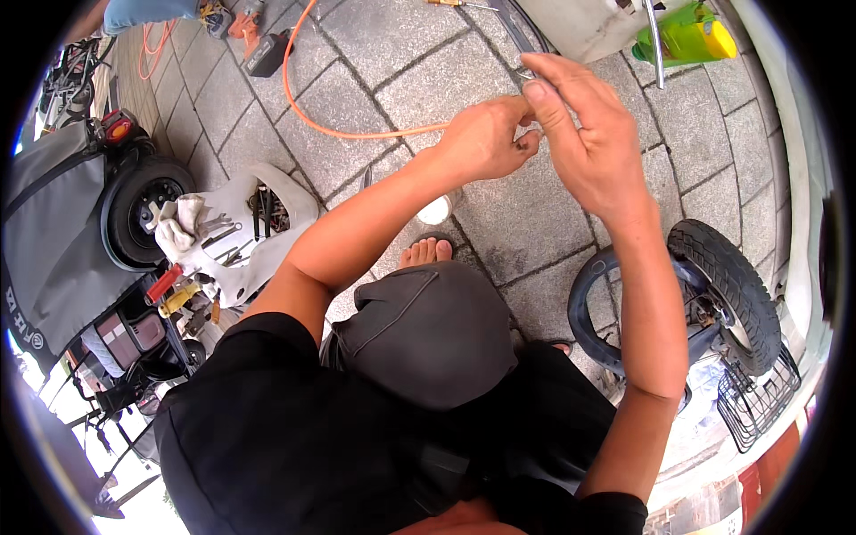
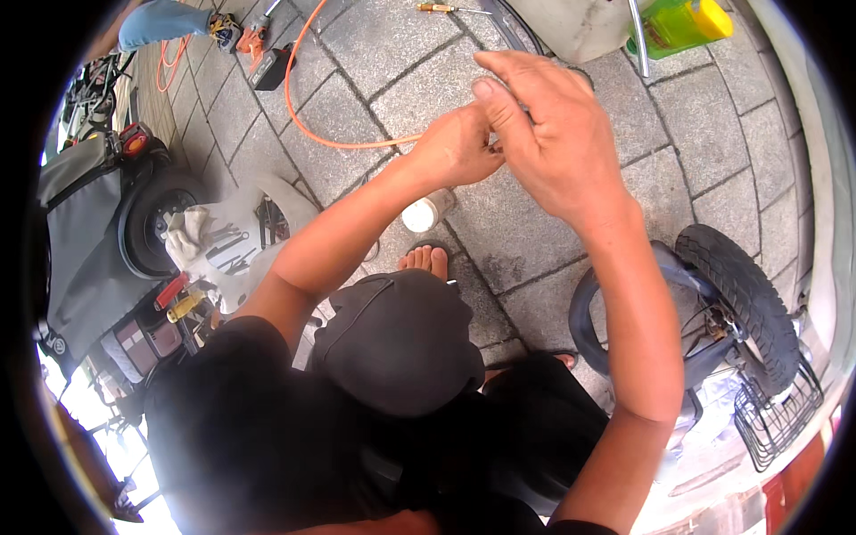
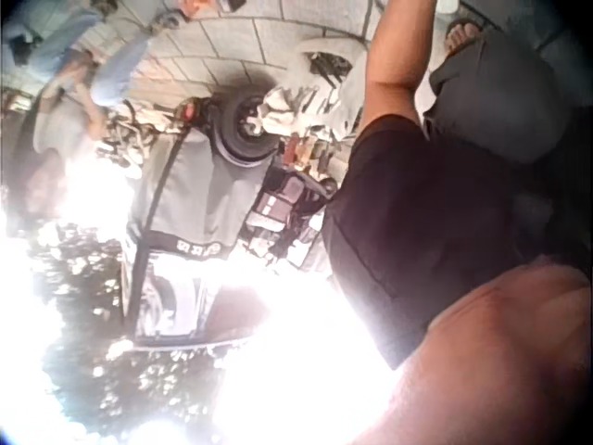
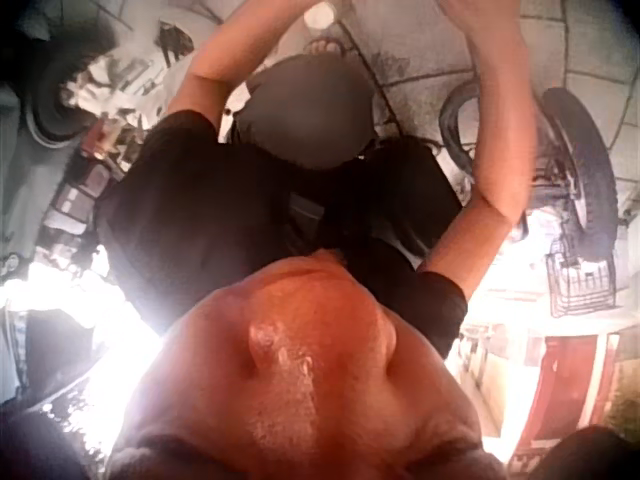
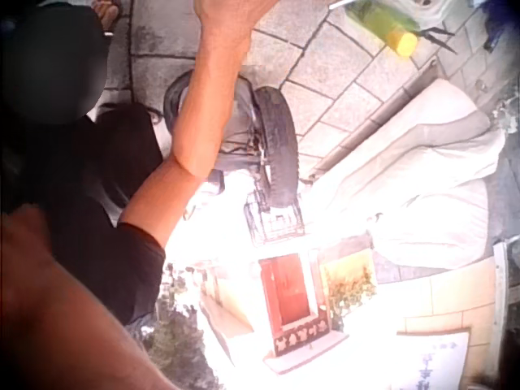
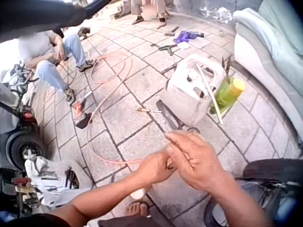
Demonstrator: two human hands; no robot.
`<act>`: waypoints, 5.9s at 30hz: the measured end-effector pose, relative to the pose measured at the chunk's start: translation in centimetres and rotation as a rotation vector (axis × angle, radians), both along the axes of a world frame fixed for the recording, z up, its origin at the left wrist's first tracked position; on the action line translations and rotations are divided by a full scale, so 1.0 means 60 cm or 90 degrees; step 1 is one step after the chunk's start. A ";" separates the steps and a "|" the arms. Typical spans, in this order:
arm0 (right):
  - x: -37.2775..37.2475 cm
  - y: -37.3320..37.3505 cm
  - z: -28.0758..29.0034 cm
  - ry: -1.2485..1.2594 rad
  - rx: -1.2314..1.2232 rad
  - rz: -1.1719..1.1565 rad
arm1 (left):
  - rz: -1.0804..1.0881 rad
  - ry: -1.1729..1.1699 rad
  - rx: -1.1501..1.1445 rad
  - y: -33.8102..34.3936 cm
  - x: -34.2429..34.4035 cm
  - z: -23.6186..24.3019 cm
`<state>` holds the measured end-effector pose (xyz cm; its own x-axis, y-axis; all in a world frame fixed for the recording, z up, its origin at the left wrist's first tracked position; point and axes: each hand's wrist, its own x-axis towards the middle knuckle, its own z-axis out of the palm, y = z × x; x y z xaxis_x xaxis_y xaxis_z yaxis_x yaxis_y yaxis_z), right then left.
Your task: The person removes a bicycle inner tube from a tire, soaks it in a basin of water to locate a leak, and then attempts to reseat the tube into the tire. They use their hands to manipulate the tube and tire throughout the process.
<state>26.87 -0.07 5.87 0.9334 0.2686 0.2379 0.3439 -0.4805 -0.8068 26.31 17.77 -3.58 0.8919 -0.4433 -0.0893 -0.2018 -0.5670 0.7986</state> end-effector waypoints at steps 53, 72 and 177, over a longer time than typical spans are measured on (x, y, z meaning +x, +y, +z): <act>-0.471 -0.575 0.038 0.677 -0.501 -0.618 | -0.369 0.076 0.086 -0.168 -0.037 0.103; -0.458 -0.587 0.074 0.110 0.873 -0.819 | -0.287 0.531 0.051 -0.449 -0.276 -0.047; -0.376 -0.421 -0.018 0.486 -0.194 -0.081 | -0.498 -0.223 0.018 -0.529 -0.034 0.189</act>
<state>4.29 -25.35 4.80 0.8365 0.1001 -0.5387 -0.3170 -0.7136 -0.6248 24.30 -13.94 7.78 0.3087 -0.9443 0.1138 -0.7759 -0.1808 0.6044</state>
